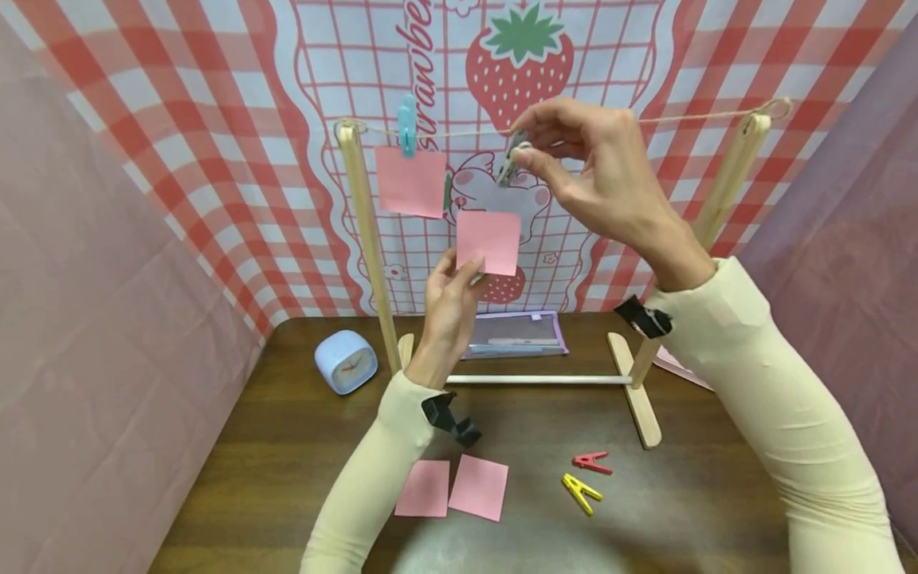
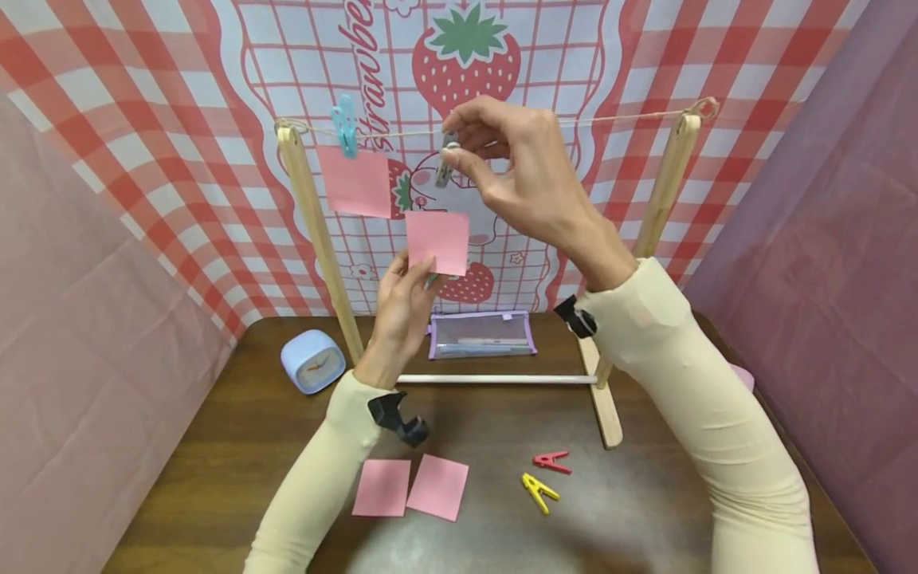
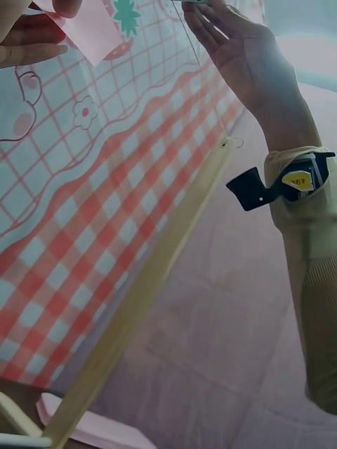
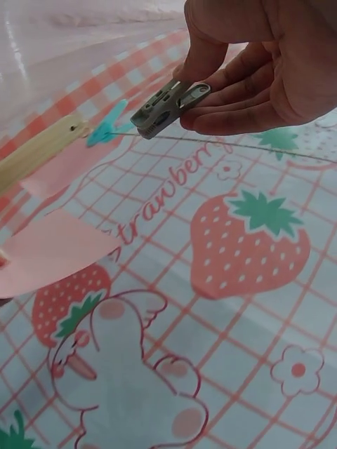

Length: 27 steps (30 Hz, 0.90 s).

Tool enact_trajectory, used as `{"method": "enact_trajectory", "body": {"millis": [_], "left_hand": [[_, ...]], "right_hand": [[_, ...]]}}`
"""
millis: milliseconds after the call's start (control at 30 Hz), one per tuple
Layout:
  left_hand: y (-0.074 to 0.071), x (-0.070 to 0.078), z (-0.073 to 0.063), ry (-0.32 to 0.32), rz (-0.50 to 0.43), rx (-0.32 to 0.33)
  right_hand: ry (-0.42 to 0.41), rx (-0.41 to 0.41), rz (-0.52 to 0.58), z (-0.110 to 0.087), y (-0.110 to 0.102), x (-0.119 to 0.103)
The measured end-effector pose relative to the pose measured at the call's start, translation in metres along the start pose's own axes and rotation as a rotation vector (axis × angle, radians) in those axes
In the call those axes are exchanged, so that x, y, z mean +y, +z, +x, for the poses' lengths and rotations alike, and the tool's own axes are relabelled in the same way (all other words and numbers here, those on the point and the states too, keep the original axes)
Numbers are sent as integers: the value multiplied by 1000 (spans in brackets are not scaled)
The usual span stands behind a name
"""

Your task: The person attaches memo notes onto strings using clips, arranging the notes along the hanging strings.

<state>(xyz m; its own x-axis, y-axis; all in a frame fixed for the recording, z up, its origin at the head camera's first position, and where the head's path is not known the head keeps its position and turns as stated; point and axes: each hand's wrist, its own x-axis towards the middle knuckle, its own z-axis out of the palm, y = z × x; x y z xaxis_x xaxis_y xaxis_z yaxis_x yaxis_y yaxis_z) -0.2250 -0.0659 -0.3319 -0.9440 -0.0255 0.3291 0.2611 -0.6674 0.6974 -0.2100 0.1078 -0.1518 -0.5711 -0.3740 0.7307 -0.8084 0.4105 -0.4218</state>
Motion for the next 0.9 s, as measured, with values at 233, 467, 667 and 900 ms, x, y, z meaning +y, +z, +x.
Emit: {"method": "enact_trajectory", "body": {"millis": [233,467,667,900], "left_hand": [[9,4,7,1,-22,6],[17,7,14,53,-36,3],[21,10,17,50,-48,11],[26,13,20,51,-60,7]], "right_hand": [[-3,59,-39,22,-8,-7],[11,73,-68,43,-11,-11],[69,70,-55,53,-7,-6],[92,-3,-47,57,-1,-3]]}}
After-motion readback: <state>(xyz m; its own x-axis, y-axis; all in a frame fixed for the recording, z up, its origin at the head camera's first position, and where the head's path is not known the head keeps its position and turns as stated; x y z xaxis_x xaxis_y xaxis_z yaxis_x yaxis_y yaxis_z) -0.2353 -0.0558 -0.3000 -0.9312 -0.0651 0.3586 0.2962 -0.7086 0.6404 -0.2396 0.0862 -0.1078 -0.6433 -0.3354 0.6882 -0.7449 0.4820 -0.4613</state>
